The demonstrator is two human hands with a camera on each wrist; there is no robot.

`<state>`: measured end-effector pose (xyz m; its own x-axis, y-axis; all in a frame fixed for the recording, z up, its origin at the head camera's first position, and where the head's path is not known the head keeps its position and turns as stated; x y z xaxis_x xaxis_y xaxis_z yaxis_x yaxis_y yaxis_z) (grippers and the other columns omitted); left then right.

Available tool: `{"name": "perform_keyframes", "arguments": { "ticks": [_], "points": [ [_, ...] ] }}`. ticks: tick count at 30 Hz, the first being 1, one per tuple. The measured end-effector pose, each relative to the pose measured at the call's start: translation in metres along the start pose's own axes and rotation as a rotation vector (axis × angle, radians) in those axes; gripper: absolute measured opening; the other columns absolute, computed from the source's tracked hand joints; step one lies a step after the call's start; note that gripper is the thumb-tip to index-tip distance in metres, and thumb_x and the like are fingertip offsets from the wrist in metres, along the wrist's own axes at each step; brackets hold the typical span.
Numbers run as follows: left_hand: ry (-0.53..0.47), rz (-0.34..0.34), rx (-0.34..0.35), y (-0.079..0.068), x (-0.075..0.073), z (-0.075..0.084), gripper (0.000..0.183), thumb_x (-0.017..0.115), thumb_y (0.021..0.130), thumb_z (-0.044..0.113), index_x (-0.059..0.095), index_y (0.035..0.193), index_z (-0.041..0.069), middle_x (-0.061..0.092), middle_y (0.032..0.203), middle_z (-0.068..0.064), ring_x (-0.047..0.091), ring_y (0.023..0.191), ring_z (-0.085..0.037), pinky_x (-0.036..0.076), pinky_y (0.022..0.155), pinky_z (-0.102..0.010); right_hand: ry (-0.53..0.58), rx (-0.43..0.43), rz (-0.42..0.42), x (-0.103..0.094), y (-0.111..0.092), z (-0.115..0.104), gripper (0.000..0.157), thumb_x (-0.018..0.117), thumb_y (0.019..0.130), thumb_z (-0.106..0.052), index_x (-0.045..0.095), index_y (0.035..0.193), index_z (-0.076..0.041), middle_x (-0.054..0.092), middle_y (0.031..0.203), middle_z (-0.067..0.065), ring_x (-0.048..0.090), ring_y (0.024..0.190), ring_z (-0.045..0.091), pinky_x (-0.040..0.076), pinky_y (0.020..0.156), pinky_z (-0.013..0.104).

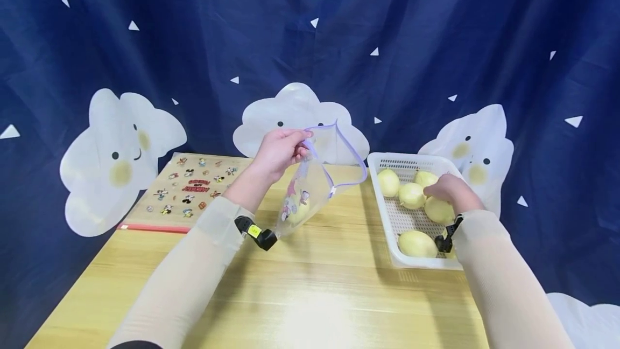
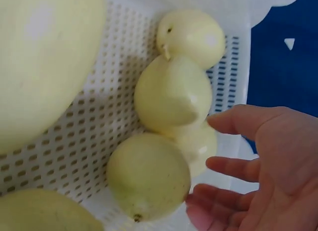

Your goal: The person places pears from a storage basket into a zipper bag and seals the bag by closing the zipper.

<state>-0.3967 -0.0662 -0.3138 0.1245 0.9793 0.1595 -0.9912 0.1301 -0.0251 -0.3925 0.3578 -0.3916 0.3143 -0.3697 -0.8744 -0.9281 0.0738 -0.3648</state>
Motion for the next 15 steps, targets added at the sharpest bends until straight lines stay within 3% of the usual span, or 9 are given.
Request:
{"name": "perform_keyframes", "arguments": {
  "ticks": [3,5,10,15],
  "points": [
    [0.001,-0.001,-0.001,0.001,0.0,0.0,0.027,0.064,0.112,0.016,0.074,0.125,-0.005,0.062,0.077,0.0,0.058,0.067,-0.008,0.05,0.062,-0.014,0.008,0.057,-0.067,0.008,0.0,0.01,0.064,0.062,0.103,-0.029,0.053,0.141,0.022,0.053,0.145,0.04,0.054,0.131,0.054,0.045,0.119,0.066],
    [0.003,-0.001,-0.003,0.001,0.0,-0.001,0.028,0.064,0.112,0.016,0.075,0.126,-0.005,0.062,0.077,0.0,0.058,0.067,-0.008,0.05,0.062,-0.014,0.006,0.086,-0.106,0.012,0.002,0.015,0.067,0.063,0.102,-0.03,0.051,0.145,0.021,0.048,0.151,0.04,0.052,0.136,0.055,0.044,0.121,0.067],
    [0.008,-0.002,-0.008,0.001,0.0,-0.001,0.028,0.064,0.112,0.017,0.075,0.126,-0.004,0.062,0.078,0.0,0.058,0.068,-0.008,0.05,0.062,-0.014,-0.018,0.13,-0.159,0.017,0.006,0.023,0.073,0.067,0.098,-0.032,0.048,0.146,0.02,0.05,0.147,0.039,0.056,0.128,0.053,0.05,0.114,0.065],
    [0.005,-0.001,-0.008,0.001,0.0,-0.001,0.028,0.064,0.112,0.017,0.075,0.126,-0.005,0.062,0.078,0.0,0.058,0.068,-0.008,0.05,0.062,-0.013,-0.058,0.106,-0.146,0.018,0.001,0.02,0.065,0.073,0.094,-0.028,0.058,0.136,0.018,0.058,0.135,0.034,0.058,0.118,0.047,0.053,0.109,0.063]
  ]
}}
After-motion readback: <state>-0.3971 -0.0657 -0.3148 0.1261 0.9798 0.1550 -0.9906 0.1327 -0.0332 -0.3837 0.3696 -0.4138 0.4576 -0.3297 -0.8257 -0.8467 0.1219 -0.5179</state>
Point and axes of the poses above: each hand's wrist, its own y-axis towards the middle knuckle, its own x-axis out of the palm, z = x × y, the point moved 9 cm from there along y, towards the middle knuckle
